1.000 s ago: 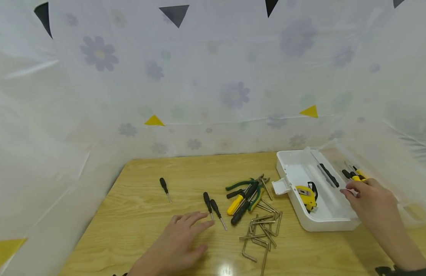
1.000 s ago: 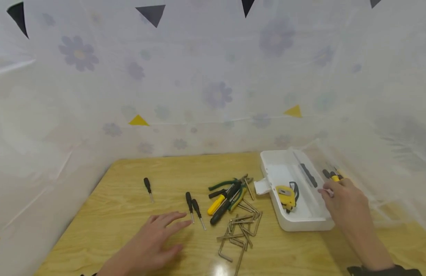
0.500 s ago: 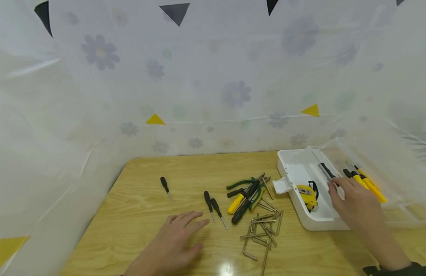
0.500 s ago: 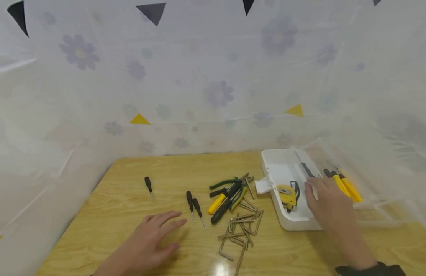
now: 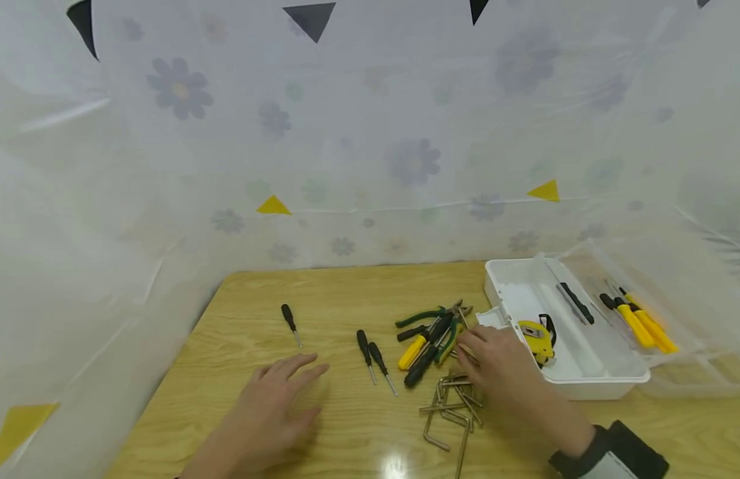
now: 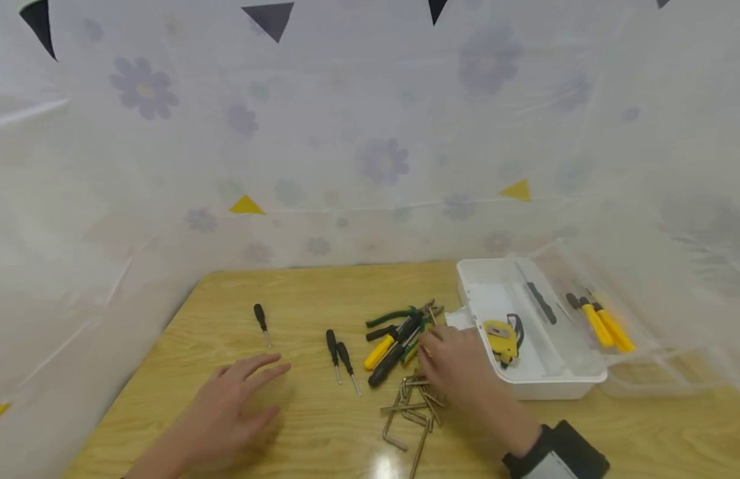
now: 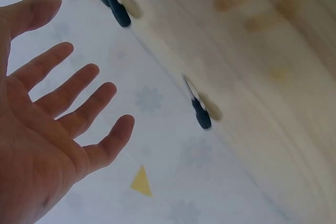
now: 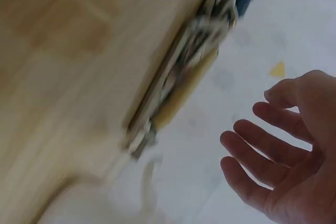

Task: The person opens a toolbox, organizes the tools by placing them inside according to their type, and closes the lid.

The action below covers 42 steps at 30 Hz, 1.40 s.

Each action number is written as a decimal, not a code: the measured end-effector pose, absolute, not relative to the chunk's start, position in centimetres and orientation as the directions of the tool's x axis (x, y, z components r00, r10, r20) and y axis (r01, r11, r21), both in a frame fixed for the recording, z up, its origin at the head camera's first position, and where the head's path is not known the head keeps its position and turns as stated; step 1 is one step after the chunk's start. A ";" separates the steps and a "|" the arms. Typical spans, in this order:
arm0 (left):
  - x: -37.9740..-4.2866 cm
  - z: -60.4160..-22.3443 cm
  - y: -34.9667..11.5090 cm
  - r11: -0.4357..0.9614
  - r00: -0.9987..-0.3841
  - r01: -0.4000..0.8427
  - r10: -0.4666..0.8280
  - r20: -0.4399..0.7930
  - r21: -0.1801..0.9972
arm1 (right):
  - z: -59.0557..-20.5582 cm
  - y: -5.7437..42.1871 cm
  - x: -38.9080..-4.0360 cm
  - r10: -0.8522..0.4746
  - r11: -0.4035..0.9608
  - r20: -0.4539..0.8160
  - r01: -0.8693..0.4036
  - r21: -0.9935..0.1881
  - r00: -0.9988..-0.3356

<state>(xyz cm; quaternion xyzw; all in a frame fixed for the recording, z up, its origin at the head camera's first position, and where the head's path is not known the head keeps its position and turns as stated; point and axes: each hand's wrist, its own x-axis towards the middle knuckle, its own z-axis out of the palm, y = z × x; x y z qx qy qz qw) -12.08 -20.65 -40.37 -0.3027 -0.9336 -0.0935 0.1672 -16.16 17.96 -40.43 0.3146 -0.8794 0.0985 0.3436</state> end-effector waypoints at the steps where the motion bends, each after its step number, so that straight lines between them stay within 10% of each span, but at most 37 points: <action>1: -12.0 -40.2 -21.1 0.812 -0.773 0.579 0.516 0.368 0.078 | -40.6 17.0 -16.1 -0.515 0.770 0.631 -0.636 0.043 -0.581; 16: -12.0 -39.2 -24.1 0.854 -0.811 0.510 0.439 0.387 0.101 | -40.4 10.1 -15.1 -0.713 0.692 0.095 -0.719 -0.065 -0.694; 30: -11.6 -39.7 -23.8 0.850 -0.791 0.522 0.451 0.415 0.072 | -40.6 10.0 -14.7 -0.750 0.649 0.147 -0.760 -0.026 -0.645; 42: -11.6 -39.9 -23.6 0.850 -0.801 0.519 0.447 0.399 0.089 | -38.7 11.6 -14.7 -0.731 0.463 0.380 -0.821 -0.333 -0.567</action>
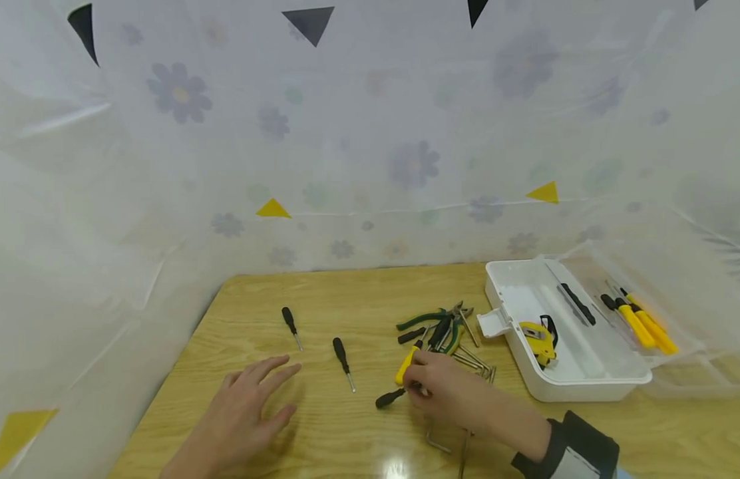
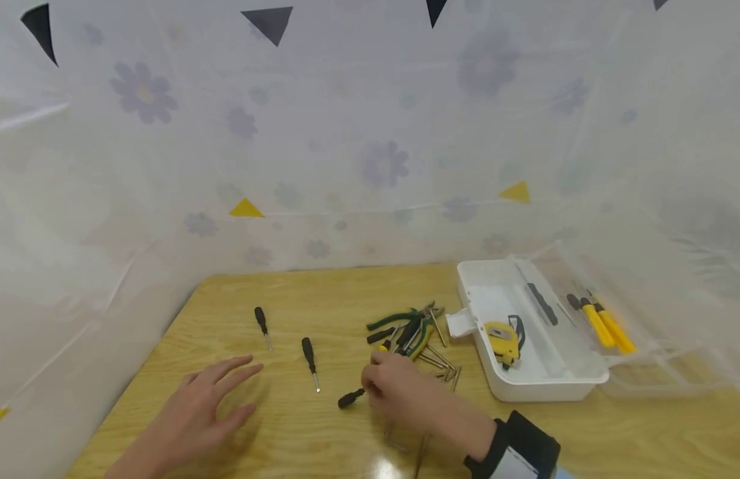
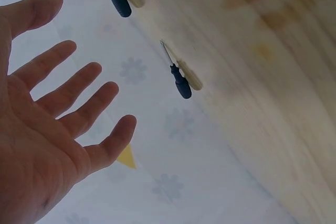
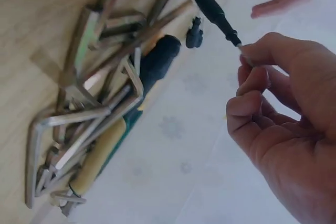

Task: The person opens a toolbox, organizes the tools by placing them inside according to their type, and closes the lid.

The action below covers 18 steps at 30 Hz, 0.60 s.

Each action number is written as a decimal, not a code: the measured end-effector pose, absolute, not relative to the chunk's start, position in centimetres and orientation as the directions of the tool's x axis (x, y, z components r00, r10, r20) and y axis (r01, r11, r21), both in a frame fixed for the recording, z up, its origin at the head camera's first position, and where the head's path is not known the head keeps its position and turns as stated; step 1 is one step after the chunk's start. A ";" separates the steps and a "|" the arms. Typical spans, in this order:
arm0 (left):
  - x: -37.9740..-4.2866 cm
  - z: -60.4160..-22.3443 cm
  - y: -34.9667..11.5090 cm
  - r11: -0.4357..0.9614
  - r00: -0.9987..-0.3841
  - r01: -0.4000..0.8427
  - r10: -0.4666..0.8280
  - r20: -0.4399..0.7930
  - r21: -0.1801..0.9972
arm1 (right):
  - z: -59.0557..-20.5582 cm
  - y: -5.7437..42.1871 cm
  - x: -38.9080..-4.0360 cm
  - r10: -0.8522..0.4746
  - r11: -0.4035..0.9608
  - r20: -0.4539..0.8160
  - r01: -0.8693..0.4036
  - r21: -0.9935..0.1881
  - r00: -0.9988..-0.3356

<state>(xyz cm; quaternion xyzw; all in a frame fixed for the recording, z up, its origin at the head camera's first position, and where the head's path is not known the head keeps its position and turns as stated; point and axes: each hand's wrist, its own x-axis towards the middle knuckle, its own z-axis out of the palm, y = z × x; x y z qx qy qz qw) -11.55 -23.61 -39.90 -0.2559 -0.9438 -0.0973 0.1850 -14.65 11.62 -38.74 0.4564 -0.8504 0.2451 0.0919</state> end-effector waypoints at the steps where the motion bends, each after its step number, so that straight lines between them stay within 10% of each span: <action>1: -11.5 -39.9 -23.6 0.849 -0.798 0.521 0.449 0.401 0.086 | -38.6 11.7 -14.6 -0.722 0.447 0.407 -0.826 -0.343 -0.559; 18: -11.5 -39.8 -23.5 0.846 -0.791 0.525 0.448 0.417 0.086 | -37.2 13.1 -14.2 -0.671 0.416 0.339 -0.713 -0.564 -0.659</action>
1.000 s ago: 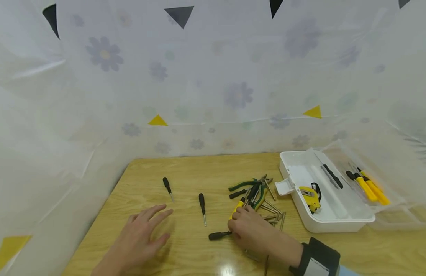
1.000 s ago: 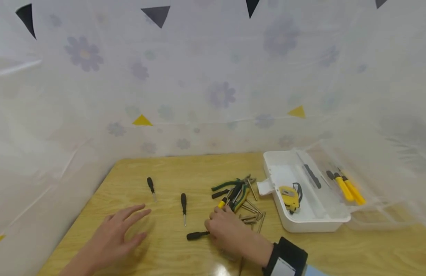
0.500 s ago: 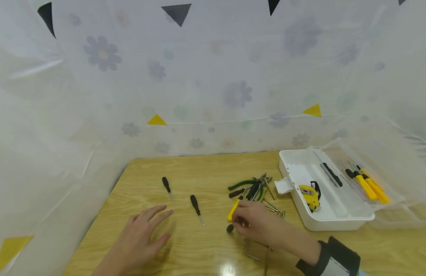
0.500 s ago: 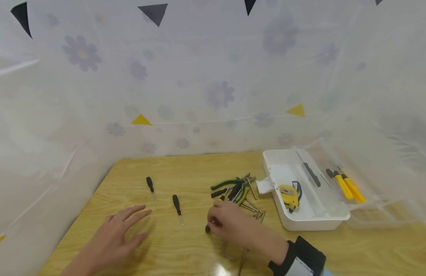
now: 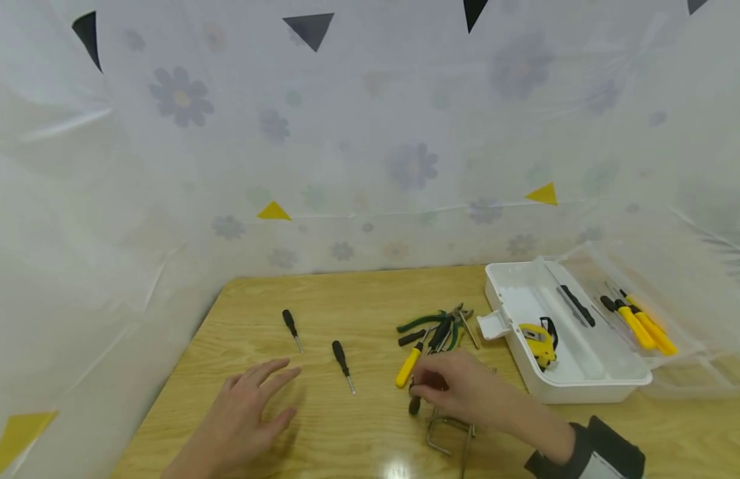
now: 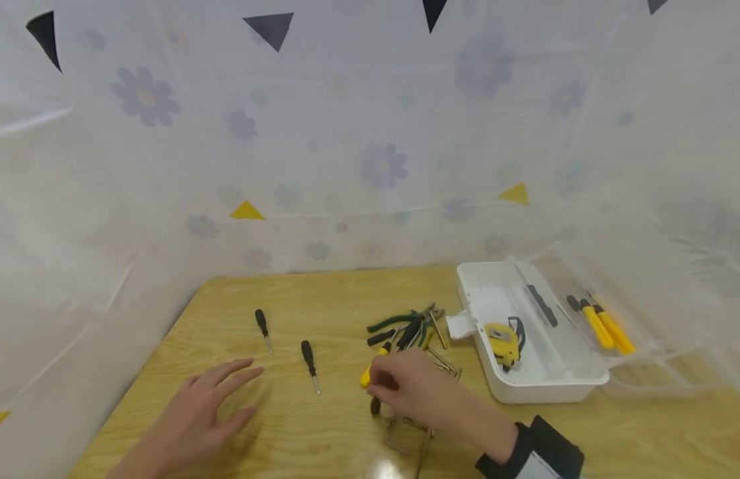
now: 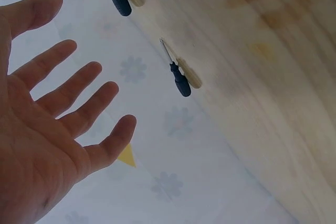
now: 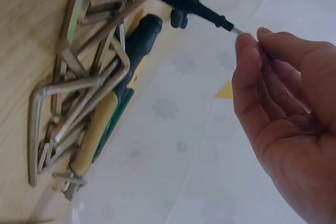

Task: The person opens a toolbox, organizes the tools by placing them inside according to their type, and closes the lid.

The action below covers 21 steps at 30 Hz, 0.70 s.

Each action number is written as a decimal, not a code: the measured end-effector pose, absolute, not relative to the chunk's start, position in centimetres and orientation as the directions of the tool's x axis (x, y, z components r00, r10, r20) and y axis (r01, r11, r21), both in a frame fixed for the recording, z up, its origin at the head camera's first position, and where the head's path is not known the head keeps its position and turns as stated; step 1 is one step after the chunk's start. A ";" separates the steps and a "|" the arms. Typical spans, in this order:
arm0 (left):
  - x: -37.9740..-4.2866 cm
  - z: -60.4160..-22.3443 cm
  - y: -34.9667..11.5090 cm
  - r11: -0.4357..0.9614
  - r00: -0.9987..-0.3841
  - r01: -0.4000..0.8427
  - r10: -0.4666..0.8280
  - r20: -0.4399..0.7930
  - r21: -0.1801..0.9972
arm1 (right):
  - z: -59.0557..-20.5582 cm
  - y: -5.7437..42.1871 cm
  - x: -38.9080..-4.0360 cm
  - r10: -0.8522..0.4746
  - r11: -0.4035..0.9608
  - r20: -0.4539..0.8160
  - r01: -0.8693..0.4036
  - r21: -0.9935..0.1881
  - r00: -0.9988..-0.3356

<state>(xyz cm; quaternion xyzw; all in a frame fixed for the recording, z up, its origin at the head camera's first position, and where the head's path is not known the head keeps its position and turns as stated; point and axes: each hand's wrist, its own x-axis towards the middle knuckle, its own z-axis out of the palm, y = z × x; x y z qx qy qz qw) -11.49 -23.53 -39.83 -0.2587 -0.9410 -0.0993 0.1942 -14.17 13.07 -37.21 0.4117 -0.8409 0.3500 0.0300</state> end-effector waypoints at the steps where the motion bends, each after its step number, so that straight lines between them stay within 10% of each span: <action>1: -11.5 -39.8 -23.5 0.848 -0.793 0.523 0.447 0.414 0.087 | -37.1 13.4 -14.2 -0.666 0.409 0.343 -0.709 -0.574 -0.662; 14: -12.1 -39.2 -22.9 0.839 -0.790 0.538 0.465 0.400 0.086 | -36.9 19.2 -15.3 -0.474 0.469 0.764 -0.860 -0.202 -0.438; 21: -12.7 -39.5 -20.8 0.777 -0.747 0.621 0.545 0.381 0.106 | -35.8 24.4 -14.9 -0.304 0.684 0.822 -0.711 -0.164 -0.482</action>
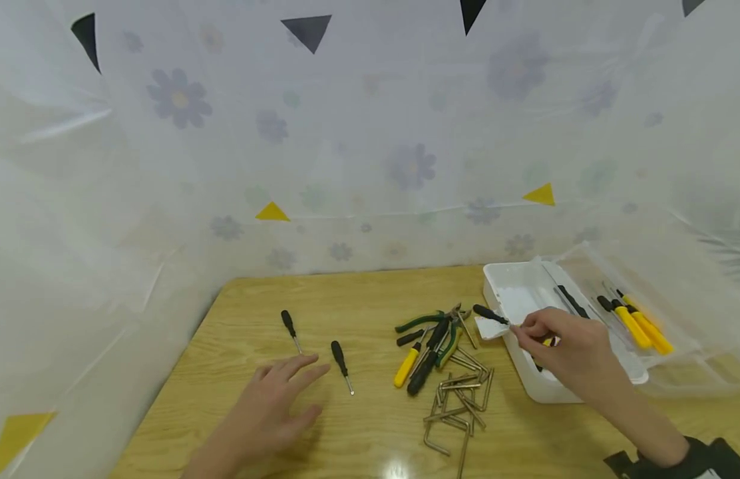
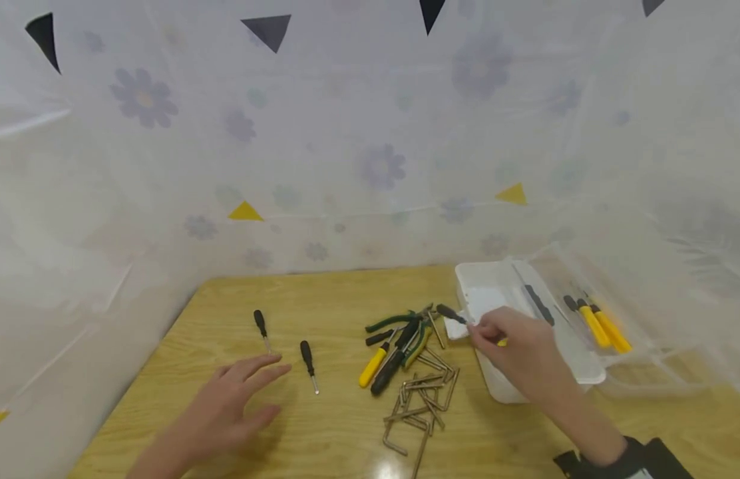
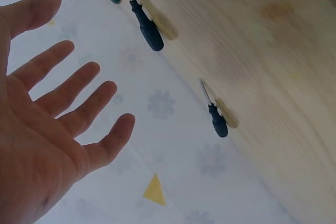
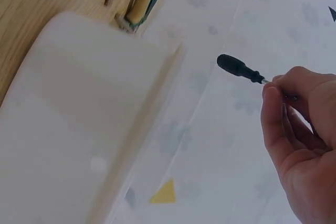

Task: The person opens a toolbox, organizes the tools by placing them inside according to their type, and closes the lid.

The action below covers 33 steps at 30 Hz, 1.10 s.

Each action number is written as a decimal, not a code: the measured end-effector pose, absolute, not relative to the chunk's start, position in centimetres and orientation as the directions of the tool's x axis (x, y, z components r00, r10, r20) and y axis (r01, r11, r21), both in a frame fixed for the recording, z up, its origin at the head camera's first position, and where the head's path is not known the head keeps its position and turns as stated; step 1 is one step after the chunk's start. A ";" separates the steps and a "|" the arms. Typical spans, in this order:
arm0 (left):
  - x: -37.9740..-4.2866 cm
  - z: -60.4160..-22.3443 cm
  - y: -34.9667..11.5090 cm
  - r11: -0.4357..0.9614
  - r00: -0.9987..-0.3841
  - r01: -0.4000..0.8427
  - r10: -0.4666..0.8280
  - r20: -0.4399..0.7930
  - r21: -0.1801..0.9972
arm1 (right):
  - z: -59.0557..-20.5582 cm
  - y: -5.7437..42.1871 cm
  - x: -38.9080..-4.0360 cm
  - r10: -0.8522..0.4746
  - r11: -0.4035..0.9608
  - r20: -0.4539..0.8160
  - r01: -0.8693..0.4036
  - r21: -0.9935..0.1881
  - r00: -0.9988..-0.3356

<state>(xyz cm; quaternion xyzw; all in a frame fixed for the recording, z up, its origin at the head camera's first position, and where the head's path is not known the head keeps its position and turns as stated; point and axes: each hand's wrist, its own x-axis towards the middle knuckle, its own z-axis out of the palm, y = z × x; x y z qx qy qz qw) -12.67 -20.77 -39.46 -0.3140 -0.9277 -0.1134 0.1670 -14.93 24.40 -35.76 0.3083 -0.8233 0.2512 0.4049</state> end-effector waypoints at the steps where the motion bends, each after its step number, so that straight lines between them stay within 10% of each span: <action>1: -12.7 -39.5 -20.4 0.766 -0.740 0.634 0.560 0.374 0.108 | -35.6 25.2 -14.8 -0.280 0.715 0.825 -0.680 -0.162 -0.491; 17: -12.0 -39.6 -16.4 0.645 -0.664 0.746 0.702 0.256 0.167 | -35.7 32.4 -14.5 -0.056 0.929 0.885 -0.349 -0.123 -0.462; 33: -11.7 -40.2 -16.0 0.624 -0.629 0.773 0.728 0.272 0.117 | -36.0 33.3 -14.5 0.031 0.958 0.585 -0.142 -0.247 -0.811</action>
